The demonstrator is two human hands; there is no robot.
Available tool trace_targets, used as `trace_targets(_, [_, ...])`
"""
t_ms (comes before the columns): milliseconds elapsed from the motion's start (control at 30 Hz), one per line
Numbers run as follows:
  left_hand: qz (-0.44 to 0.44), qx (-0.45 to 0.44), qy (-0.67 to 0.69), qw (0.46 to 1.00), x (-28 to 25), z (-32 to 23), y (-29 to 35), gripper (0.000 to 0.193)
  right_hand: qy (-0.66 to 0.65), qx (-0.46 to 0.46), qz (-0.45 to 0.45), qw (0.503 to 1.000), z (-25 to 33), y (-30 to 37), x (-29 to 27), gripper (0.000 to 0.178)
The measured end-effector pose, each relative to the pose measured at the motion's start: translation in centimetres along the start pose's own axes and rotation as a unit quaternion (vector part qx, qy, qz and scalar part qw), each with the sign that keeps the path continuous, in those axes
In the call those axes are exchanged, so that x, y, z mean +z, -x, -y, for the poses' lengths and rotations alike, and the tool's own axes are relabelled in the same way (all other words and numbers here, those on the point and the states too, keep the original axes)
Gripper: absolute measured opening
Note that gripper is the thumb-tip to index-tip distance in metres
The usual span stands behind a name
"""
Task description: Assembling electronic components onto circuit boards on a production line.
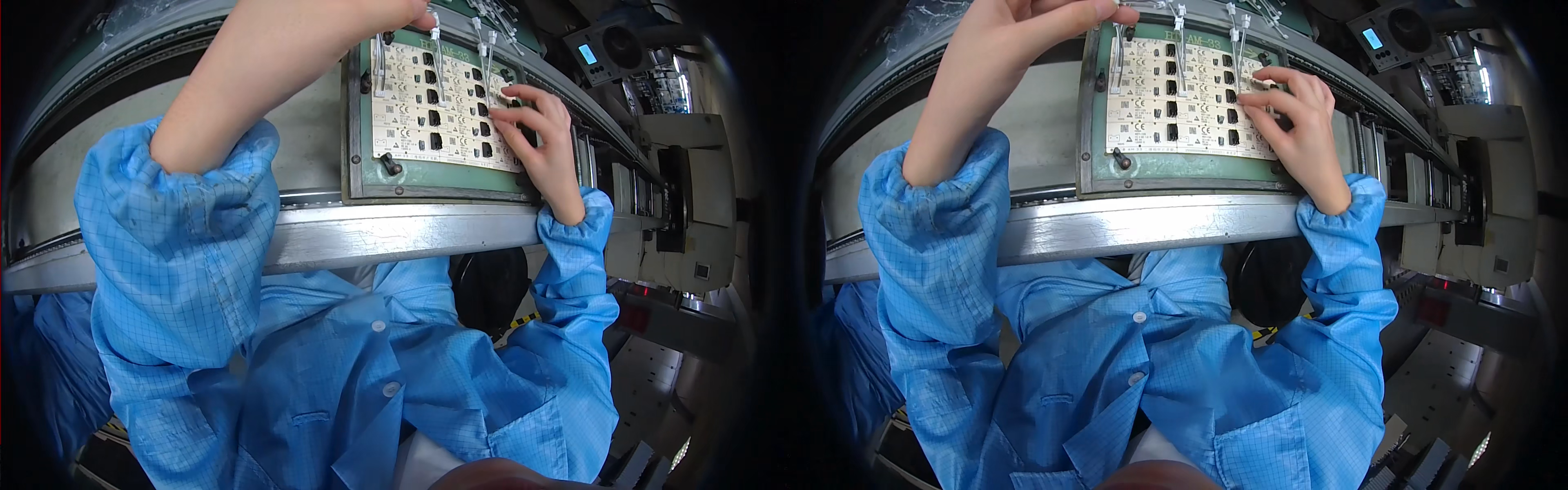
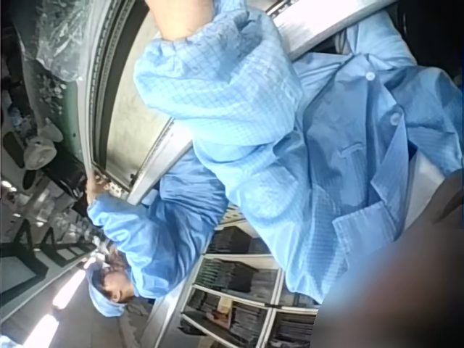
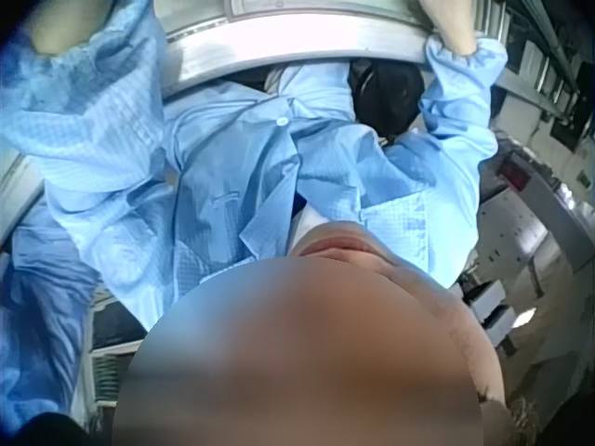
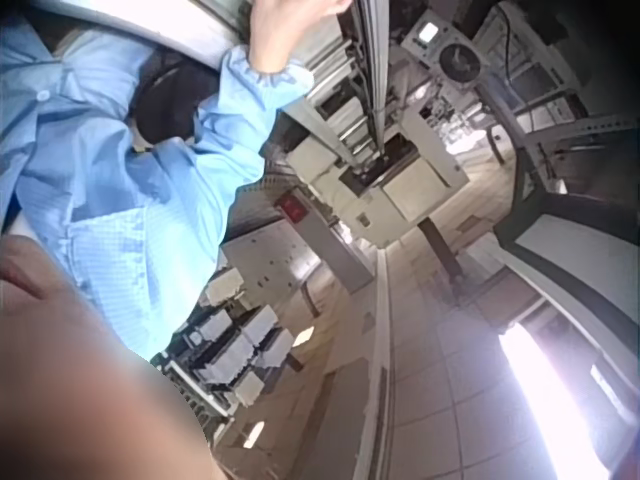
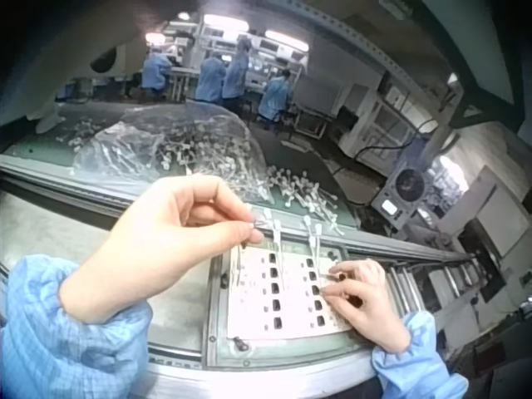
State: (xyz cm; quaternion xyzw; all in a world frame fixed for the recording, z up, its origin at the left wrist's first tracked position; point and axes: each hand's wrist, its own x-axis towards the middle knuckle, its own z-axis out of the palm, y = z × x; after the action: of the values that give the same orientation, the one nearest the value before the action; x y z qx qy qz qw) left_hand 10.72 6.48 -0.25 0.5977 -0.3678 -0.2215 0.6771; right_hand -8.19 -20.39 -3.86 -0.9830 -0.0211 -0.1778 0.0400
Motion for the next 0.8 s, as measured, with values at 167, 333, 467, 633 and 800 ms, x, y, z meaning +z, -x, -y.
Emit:
trace_targets(167, [-0.081,0.129,-0.267,0.952,0.5,-0.8,1.5,0.012,0.042,-0.053,0.084,0.994,1.0,0.2,-1.6,0.024])
trace_targets(333, [-0.126,0.328,-0.523,0.776,2.1,2.8,1.3,0.008,-0.064,0.03,-0.038,0.997,-7.1,-4.2,-0.6,0.021])
trace_targets(467, [-0.065,0.226,-0.509,0.828,3.6,4.2,2.3,0.006,0.059,0.149,-0.039,0.986,-11.8,-6.0,2.7,0.027])
trace_targets(633, [-0.004,0.176,-0.568,0.804,3.7,3.3,3.2,0.007,0.0,0.126,-0.09,0.988,-12.3,-6.5,3.6,0.013])
trace_targets(800, [0.018,0.106,-0.581,0.807,4.4,2.9,3.8,0.005,-0.342,0.176,-0.224,0.895,-12.3,-7.2,2.9,0.01])
